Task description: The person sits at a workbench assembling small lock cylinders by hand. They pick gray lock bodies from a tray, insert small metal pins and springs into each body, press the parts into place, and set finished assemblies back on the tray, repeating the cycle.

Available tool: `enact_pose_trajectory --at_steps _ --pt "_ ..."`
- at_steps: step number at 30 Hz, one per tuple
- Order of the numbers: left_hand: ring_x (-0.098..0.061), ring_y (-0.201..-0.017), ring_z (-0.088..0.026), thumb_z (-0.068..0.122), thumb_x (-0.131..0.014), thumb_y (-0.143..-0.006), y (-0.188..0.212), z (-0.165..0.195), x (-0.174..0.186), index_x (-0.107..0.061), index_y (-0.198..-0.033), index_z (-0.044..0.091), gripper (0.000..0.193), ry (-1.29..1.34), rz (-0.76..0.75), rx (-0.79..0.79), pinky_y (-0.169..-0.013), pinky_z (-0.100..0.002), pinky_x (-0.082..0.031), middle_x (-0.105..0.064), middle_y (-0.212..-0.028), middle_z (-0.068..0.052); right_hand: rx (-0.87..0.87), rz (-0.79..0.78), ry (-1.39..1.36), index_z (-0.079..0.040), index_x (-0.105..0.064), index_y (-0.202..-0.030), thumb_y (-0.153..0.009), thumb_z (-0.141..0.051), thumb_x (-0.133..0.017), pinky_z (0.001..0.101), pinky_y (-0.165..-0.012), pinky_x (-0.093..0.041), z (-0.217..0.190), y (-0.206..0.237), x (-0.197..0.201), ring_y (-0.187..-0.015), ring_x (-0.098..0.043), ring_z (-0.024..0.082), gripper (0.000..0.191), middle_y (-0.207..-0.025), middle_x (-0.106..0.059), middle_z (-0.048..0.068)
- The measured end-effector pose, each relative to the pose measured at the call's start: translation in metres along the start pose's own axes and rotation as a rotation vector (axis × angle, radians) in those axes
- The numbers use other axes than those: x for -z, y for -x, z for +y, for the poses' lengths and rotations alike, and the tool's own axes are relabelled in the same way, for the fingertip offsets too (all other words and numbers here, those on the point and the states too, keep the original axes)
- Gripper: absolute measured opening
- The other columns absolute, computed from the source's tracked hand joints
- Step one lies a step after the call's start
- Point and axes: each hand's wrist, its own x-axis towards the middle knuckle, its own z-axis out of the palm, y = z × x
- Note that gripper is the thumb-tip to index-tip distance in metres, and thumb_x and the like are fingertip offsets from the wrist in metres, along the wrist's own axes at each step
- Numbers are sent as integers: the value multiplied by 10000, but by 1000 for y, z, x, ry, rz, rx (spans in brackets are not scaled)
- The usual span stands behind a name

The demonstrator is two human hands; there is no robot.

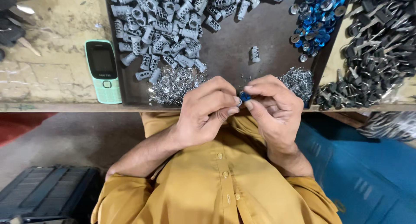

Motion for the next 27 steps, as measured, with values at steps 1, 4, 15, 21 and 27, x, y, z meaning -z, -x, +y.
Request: enact_pose_trajectory --at_steps 1,4,15,21,27 --pt "-624 -832 -204 -36 -738 -947 0 2 -2 -633 -1045 21 154 -3 2 10 -659 -291 -502 -625 -1028 -95 6 -21 31 59 -675 -1208 -959 134 -671 211 -868 -534 -1 2 3 -1007 -647 129 260 -1174 -634 138" --pt "-638 -833 -197 -77 -721 -935 -1 7 -6 -628 -1025 12 157 13 22 45 -698 -291 -530 -634 -1017 -102 28 -48 96 42 -693 -1179 -957 122 -679 194 -823 -527 -3 5 8 -977 -643 107 236 -1193 -636 130" --pt "-644 -821 -194 -72 -752 -895 -15 17 -9 -598 -955 21 190 -46 -37 122 -688 -290 -514 -633 -968 -73 108 21 78 13 -704 -1144 -968 84 -705 169 -778 -489 5 7 11 -908 -619 84 190 -1127 -660 120" --pt "-590 -742 -119 -46 -782 -926 -15 15 -14 -590 -1023 60 240 -14 -11 189 -659 -226 -462 -605 -875 -43 93 -101 357 -12 -734 -1127 -872 38 -761 217 -720 -449 -19 -4 17 -834 -571 95 261 -1076 -684 123" --pt "-542 -860 -57 -81 -704 -921 -15 12 -11 -391 -1441 85 629 633 6 556 -749 -214 -455 -592 -972 -2 233 -253 489 4 -679 -1169 -690 -122 -888 311 -800 -524 -28 -6 18 -929 -606 193 538 -1076 -584 136"
